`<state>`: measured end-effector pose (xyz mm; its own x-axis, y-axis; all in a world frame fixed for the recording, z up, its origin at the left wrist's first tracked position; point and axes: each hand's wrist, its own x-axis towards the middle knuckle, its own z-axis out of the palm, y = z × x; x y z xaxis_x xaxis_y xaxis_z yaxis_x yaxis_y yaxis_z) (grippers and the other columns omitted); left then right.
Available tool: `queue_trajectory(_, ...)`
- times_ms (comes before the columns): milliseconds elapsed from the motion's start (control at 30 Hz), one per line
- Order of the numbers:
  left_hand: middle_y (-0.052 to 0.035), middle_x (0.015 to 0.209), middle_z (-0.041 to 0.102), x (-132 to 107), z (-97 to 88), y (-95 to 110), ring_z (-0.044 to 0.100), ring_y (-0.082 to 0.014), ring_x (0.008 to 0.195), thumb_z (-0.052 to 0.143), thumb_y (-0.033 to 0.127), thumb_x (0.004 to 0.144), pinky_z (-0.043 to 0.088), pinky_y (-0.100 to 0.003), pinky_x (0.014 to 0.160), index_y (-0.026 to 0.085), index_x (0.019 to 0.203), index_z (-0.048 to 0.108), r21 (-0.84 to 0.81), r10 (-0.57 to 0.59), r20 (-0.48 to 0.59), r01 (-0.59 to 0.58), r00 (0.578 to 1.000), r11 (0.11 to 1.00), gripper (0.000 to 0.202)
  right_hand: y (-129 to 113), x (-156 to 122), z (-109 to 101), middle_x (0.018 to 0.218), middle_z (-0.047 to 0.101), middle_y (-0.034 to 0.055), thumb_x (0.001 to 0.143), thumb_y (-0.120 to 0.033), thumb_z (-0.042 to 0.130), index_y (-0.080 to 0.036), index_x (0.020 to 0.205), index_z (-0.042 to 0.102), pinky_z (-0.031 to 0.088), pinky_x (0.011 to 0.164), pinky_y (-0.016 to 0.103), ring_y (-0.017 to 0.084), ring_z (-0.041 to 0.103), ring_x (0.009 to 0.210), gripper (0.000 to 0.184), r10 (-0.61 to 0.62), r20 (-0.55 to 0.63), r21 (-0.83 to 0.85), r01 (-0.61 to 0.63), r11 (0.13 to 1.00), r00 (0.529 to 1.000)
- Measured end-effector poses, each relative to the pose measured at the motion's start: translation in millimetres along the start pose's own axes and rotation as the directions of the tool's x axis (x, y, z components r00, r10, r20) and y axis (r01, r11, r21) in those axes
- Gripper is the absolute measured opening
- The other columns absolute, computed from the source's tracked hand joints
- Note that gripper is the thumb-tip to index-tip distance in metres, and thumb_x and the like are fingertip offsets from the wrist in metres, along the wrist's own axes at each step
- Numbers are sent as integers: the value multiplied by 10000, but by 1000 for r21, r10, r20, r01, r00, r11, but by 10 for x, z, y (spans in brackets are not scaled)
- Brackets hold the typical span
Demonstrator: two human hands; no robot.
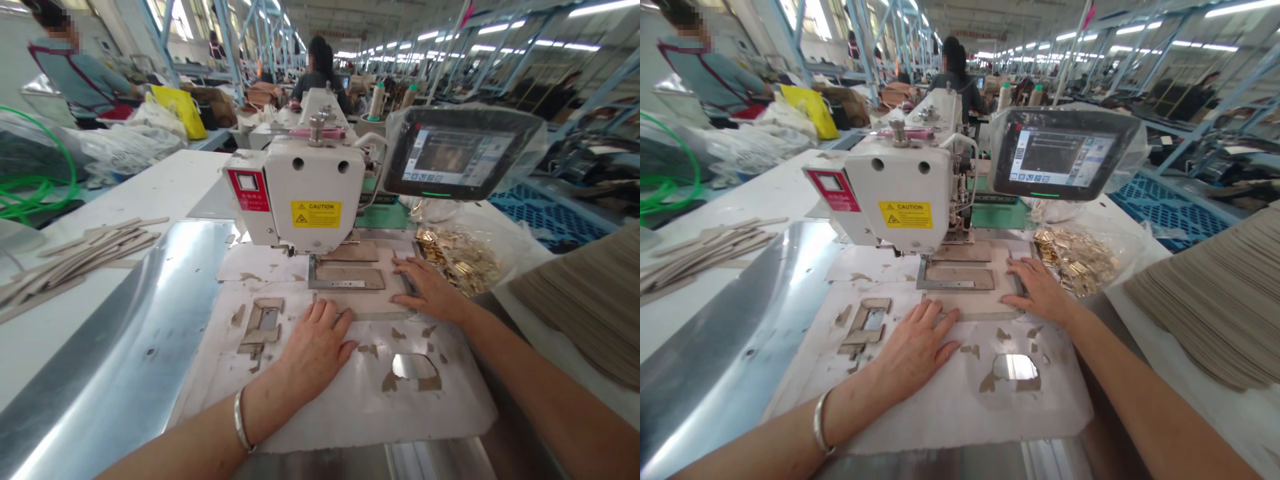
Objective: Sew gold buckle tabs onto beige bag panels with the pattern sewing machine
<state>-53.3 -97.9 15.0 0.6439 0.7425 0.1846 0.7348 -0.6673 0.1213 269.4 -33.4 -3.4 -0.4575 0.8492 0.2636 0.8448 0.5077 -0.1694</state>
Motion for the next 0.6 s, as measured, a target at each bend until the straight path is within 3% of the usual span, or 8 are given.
queue_trajectory(133,-135,1186,561,5,-26,-8,514,-311,1120,590,411,946,488,-480,989,172,1313,578,-3,7,6,-7,1000,1000,439,-140,-91,4,1404,579,144,928,-436,618,-183,1235,614,428,1090,572,341,481,1328,398,-22,-49,-57,20,998,999)
queue_trajectory(233,-136,1201,565,0,-38,-11,515,-312,1128,590,396,948,487,-470,992,163,1316,576,-2,4,29,-4,1000,1000,437,-352,-344,29,1355,618,150,1007,-306,484,-145,1250,631,456,1097,518,293,531,1299,327,-49,-78,-78,43,996,996)
queue_trajectory(433,-150,1226,566,-28,-26,17,517,-315,1136,587,365,949,476,-469,995,132,1305,581,51,19,41,-22,999,998,425,-804,-802,28,1498,494,123,1016,-295,449,-155,1463,501,438,1124,509,292,466,1381,471,47,-62,-132,-54,990,997)
queue_trajectory(533,-146,1208,568,-39,-14,23,526,-310,1109,595,362,945,479,-464,987,131,1281,596,49,22,33,-23,999,999,407,-720,-812,-70,1461,538,112,1018,-299,428,-171,1434,528,452,1115,475,272,505,1350,447,78,-69,-80,-84,993,995)
queue_trajectory(600,-145,1206,566,-33,-5,15,525,-311,1109,601,363,942,483,-460,982,127,1285,592,44,30,27,-31,999,999,417,-493,-817,-178,1324,644,126,1013,-294,405,-172,1325,608,510,1038,458,269,616,1214,391,191,-178,-68,-205,976,965)
